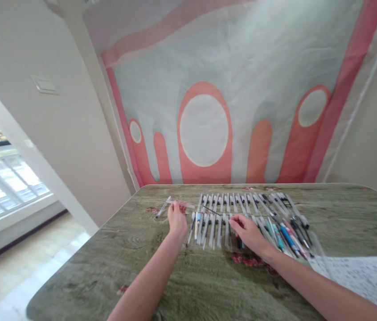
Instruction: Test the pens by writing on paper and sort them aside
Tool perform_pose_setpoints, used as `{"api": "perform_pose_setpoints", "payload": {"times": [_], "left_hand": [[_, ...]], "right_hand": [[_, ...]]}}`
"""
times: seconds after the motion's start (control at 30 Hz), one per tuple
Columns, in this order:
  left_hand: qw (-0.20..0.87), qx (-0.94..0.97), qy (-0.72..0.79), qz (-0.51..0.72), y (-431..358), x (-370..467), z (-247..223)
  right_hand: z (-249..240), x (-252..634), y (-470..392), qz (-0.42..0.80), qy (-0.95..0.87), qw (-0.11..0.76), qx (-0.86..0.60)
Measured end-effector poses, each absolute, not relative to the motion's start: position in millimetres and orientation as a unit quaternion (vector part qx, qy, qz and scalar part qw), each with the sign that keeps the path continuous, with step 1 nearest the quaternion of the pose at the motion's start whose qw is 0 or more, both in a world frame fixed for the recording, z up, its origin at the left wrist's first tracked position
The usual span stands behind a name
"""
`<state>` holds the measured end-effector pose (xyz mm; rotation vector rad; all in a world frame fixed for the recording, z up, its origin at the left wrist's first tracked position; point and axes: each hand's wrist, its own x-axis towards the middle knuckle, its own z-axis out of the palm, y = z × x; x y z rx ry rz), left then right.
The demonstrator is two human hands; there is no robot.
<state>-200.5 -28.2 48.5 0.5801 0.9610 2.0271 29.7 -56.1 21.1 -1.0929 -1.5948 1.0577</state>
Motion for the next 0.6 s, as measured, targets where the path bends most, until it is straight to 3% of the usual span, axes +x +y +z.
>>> {"api": "perform_pose_setpoints", "payload": {"times": [0.2,0.6], "left_hand": [[0.59,0.318,0.38,0.638,-54,-150,35],[0.525,0.377,0.432,0.629,-46,-172,45]], "right_hand": [[24,30,-59,0.423,-0.648,0.457,-0.439],[31,26,-71,0.41,-0.707,0.407,-0.407]]}}
